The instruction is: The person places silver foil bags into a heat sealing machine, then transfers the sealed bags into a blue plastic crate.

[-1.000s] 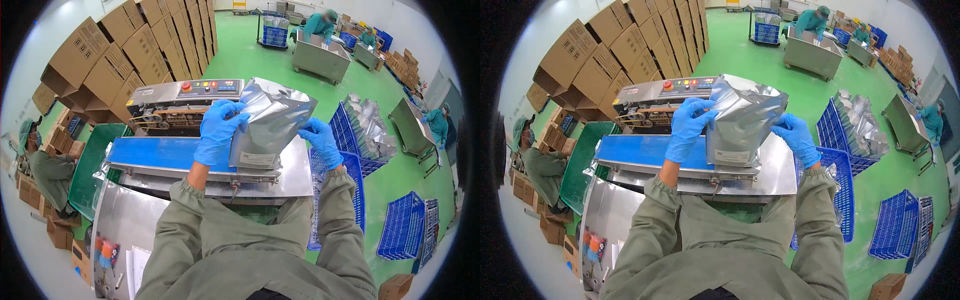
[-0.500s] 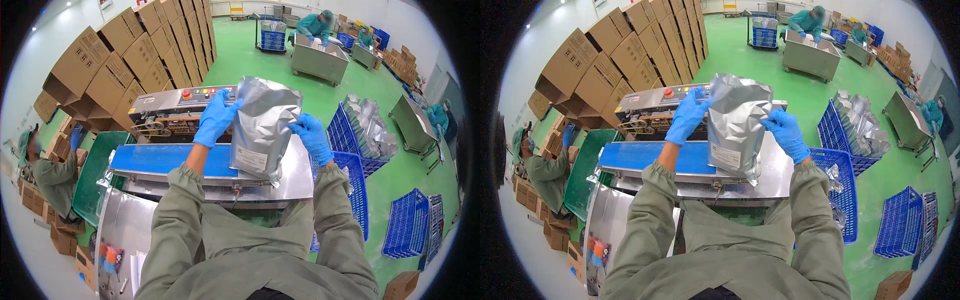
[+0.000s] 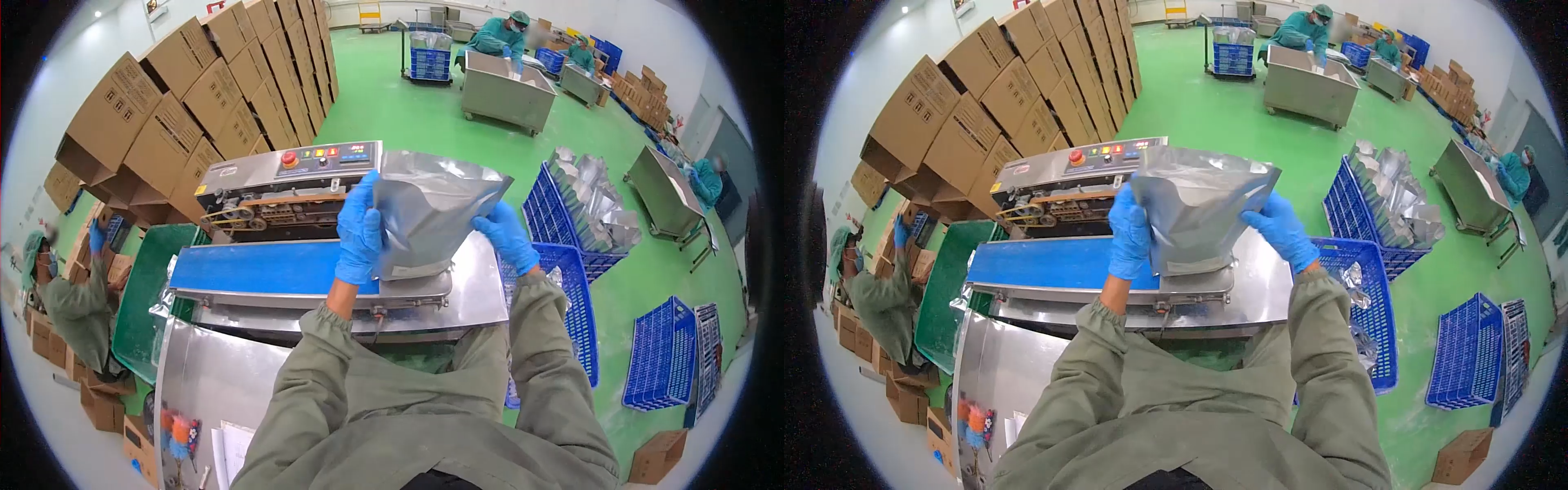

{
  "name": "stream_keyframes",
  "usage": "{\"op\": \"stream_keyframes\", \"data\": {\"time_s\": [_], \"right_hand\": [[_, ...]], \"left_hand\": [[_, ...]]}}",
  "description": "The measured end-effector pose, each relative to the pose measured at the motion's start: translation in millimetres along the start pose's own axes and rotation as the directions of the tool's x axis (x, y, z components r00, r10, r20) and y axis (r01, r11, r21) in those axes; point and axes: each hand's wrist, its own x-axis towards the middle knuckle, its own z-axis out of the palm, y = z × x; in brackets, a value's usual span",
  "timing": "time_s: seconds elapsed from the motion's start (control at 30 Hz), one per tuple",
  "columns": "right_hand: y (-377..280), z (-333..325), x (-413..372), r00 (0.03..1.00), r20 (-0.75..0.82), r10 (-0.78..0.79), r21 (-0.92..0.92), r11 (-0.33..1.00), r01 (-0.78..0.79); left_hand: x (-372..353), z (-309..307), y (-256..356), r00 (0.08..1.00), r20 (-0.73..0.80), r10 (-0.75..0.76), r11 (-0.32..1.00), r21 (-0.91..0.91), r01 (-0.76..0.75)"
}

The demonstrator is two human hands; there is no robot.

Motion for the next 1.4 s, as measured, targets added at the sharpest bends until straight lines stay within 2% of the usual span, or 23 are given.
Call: {"op": "stream_keyframes", "data": {"time_s": [0.03, 0.07, 0.13, 0.27, 0.33, 0.4, 0.43, 0.47, 0.53, 0.6, 0.67, 0.73, 0.8, 0.83, 0.93, 1.0, 1.03, 1.1, 1.13, 1.2, 1.23, 1.27, 1.4], "right_hand": [[-16.4, 1.2, 0.2, 0.991, 0.107, -0.081, -0.240, 0.965, 0.105], [-16.8, 8.5, 2.4, 0.991, 0.102, -0.083, -0.241, 0.965, 0.105], [-10.6, 21.6, 8.8, 0.955, -0.050, -0.291, -0.311, 0.913, 0.262], [2.4, 17.3, 17.5, 0.991, -0.095, -0.091, -0.251, 0.966, 0.065], [11.9, 18.2, 21.3, 0.993, -0.102, -0.052, -0.216, 0.976, 0.029], [21.5, 20.8, 25.7, 0.956, -0.160, -0.245, -0.157, 0.963, 0.220], [16.4, 22.6, 24.3, 0.957, -0.160, -0.240, -0.157, 0.964, 0.216], [6.0, 24.3, 22.9, 0.968, -0.162, -0.191, -0.166, 0.972, 0.164], [5.9, 20.8, 23.2, 0.978, -0.163, -0.133, -0.177, 0.979, 0.103], [23.6, 15.1, 30.0, 0.992, -0.067, 0.104, -0.068, 0.992, -0.109], [45.2, 26.0, 34.4, 0.990, -0.137, 0.008, -0.066, 0.998, -0.018], [49.1, 29.4, 42.7, 0.969, -0.215, -0.121, -0.076, 0.991, 0.107], [38.3, 27.3, 31.5, 0.962, -0.258, -0.095, -0.037, 0.995, 0.088], [23.6, 21.8, 19.9, 0.968, -0.159, 0.195, 0.174, 0.971, -0.167], [43.7, 11.5, 6.1, 0.947, -0.090, 0.309, 0.159, 0.943, -0.292], [51.8, 18.8, -2.7, 0.951, -0.115, 0.288, 0.101, 0.955, -0.277], [62.7, 21.5, -4.5, 0.986, -0.056, 0.159, -0.044, 0.986, -0.161], [58.4, 30.2, -3.9, 0.995, 0.011, -0.094, -0.295, 0.951, 0.093], [59.9, 38.4, -1.5, 0.996, 0.007, -0.088, -0.287, 0.954, 0.087], [66.8, 49.6, 11.0, 0.967, -0.037, 0.253, 0.086, 0.965, -0.249], [76.5, 53.7, 15.1, 0.992, -0.047, 0.116, -0.041, 0.992, -0.117], [80.6, 57.8, 19.9, 0.992, -0.055, 0.115, -0.033, 0.993, -0.117], [96.1, 84.9, 33.2, 0.922, 0.030, 0.385, 0.152, 0.910, -0.385]], "left_hand": [[-1.9, 4.5, -6.5, 0.992, 0.043, 0.116, 0.993, -0.039, -0.114], [-4.8, 0.6, 0.0, 0.992, 0.045, 0.120, 0.992, -0.043, -0.118], [-6.0, -8.6, 14.3, 0.953, 0.276, -0.123, 0.991, -0.025, 0.135], [-0.5, -16.0, 4.8, 0.929, 0.137, -0.342, 0.932, 0.176, 0.317], [-3.5, -13.6, -4.1, 0.936, 0.081, -0.343, 0.939, 0.051, 0.340], [-11.0, -7.3, -21.4, 0.941, -0.003, -0.337, 0.931, -0.150, 0.333], [-5.1, -2.9, -4.2, 0.973, -0.024, -0.228, 0.960, -0.172, 0.220], [-5.0, -3.2, -7.8, 0.972, -0.023, -0.233, 0.959, -0.174, 0.225], [-6.2, -5.5, -21.7, 0.893, 0.174, -0.416, 0.882, -0.160, 0.442], [-7.8, 0.1, -35.3, 0.876, 0.164, -0.454, 0.853, -0.204, 0.481], [-9.1, 9.4, -36.8, 0.601, 0.289, -0.745, 0.372, -0.568, 0.734], [-9.4, 17.1, -45.0, 0.547, 0.291, -0.785, 0.302, -0.591, 0.748], [-16.2, 23.8, -70.2, 0.419, 0.366, -0.831, 0.215, -0.483, 0.849], [-14.1, 22.8, -60.2, 0.353, 0.438, -0.827, 0.128, -0.465, 0.876], [-43.3, 32.2, -85.6, 0.307, 0.464, -0.831, 0.094, -0.427, 0.899], [-57.9, 24.3, -82.0, 0.246, 0.440, -0.864, 0.073, -0.375, 0.924], [-60.9, 20.8, -78.4, 0.199, 0.418, -0.886, 0.056, -0.329, 0.943], [-79.9, 17.6, -113.8, 0.226, 0.372, -0.900, 0.136, -0.255, 0.957], [-78.8, 10.2, -111.7, 0.254, 0.329, -0.909, 0.206, -0.176, 0.963], [-70.9, -5.9, -109.2, 0.284, 0.321, -0.904, 0.266, -0.099, 0.959], [-68.5, -9.0, -114.6, 0.252, 0.319, -0.914, 0.213, -0.152, 0.965], [-68.7, -11.0, -125.9, 0.221, 0.319, -0.922, 0.160, -0.205, 0.966], [-64.4, -37.1, -143.3, 0.194, 0.239, -0.951, 0.195, -0.023, 0.981]]}}
